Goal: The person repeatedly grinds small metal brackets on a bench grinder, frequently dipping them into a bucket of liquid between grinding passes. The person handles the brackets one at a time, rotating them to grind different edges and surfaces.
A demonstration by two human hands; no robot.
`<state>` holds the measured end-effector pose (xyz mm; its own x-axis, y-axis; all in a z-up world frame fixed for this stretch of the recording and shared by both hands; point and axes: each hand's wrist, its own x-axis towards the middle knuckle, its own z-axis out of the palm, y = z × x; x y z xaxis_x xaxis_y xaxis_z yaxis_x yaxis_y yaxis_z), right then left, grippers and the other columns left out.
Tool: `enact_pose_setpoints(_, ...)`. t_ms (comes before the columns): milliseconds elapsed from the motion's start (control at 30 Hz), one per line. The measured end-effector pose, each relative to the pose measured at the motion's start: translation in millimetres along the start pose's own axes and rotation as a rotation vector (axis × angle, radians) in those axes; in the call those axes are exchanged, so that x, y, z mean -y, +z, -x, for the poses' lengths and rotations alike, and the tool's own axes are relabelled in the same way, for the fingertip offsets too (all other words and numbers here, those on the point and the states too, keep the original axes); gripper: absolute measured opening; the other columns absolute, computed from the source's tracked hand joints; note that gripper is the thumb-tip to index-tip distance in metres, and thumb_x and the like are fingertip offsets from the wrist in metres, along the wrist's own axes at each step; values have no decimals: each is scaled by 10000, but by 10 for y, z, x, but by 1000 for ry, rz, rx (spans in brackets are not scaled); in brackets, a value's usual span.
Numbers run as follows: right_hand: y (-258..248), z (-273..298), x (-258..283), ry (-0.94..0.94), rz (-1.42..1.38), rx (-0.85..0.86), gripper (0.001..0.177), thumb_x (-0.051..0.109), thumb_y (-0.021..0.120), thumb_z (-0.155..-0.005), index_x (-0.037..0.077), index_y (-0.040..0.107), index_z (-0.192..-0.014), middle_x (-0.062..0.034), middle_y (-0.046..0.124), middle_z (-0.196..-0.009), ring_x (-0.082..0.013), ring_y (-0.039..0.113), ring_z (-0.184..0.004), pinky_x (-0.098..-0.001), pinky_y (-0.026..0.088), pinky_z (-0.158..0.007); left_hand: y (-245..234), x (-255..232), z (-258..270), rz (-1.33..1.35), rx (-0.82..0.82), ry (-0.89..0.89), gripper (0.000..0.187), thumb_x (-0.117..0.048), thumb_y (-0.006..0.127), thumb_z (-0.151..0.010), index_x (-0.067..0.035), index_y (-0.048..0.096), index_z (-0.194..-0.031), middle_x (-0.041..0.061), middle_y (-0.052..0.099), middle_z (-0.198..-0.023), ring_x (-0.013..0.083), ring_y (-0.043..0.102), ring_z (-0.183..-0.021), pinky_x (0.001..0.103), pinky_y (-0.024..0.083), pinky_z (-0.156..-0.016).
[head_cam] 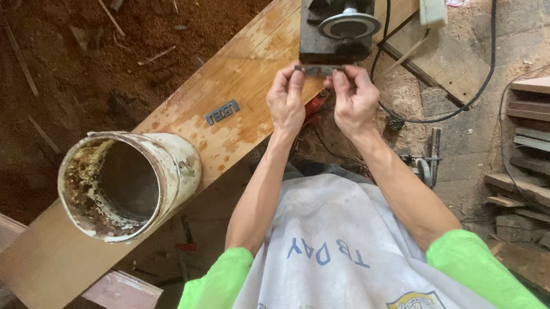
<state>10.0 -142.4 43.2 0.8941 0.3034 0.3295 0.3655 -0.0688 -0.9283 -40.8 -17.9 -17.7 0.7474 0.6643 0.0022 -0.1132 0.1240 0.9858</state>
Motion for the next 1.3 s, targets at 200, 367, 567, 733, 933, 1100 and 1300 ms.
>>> enact_pose_setpoints(200, 245, -106, -385, -85, 105, -85, 226, 229, 609, -1116, 10, 649, -1153, -68, 668, -956, -124, 583, -786, -270, 471, -684, 50, 17, -243, -52, -64, 199, 215, -225, 596, -1104, -57, 700, -1188, 71, 728, -1245, 133, 660, -1131, 260, 523, -946)
enact_pose_setpoints(367, 307, -173, -437, -149, 224, -127, 229, 265, 566, -1152, 41, 613, -1135, -46, 660, -949, -140, 615, -819, -291, 500, -707, 105, -33, -327, 14, -50, 56, 238, -248, 593, -1088, -66, 707, -1189, 15, 776, -1092, 89, 586, -851, 235, 489, -742)
enact_pose_setpoints(567, 333, -260, -404, -126, 153, -94, 237, 256, 530, -1171, 28, 573, -1122, -61, 723, -985, -149, 725, -906, -286, 563, -789, 133, -39, -383, 44, -30, 127, 247, -271, 582, -1110, -74, 694, -1205, 23, 775, -1119, 76, 634, -927, 240, 530, -817)
enact_pose_setpoints(733, 323, -287, -392, -82, 135, -90, 242, 283, 513, -1143, 57, 571, -1078, -44, 741, -985, -147, 795, -917, -243, 626, -752, 144, -39, -424, 51, -1, 145, 243, -307, 566, -1103, -103, 683, -1168, 29, 781, -1202, 92, 715, -1002, 259, 597, -867)
enact_pose_setpoints(933, 340, -309, -438, -71, 110, -113, 243, 273, 534, -1141, 48, 582, -1063, -47, 703, -965, -147, 786, -902, -258, 618, -767, 148, -70, -423, 18, -20, 130, 258, -302, 574, -1093, -91, 697, -1175, 26, 791, -1149, 101, 713, -974, 272, 593, -845)
enact_pose_setpoints(1100, 334, -308, -448, -48, 76, -113, 227, 242, 539, -1146, 35, 575, -1061, -49, 717, -959, -143, 782, -896, -263, 607, -773, 156, -83, -450, 5, -16, 154, 216, -281, 582, -1100, -112, 700, -1167, 23, 794, -1163, 97, 720, -981, 271, 600, -856)
enact_pose_setpoints(1300, 322, -328, -416, -33, 64, -111, 194, 194, 534, -1146, 16, 575, -1080, -69, 745, -945, -154, 786, -874, -270, 603, -764, 165, -117, -452, -40, -26, 126, 204, -271, 607, -1078, -126, 725, -1160, -5, 772, -923, 68, 649, -832, 258, 542, -720)
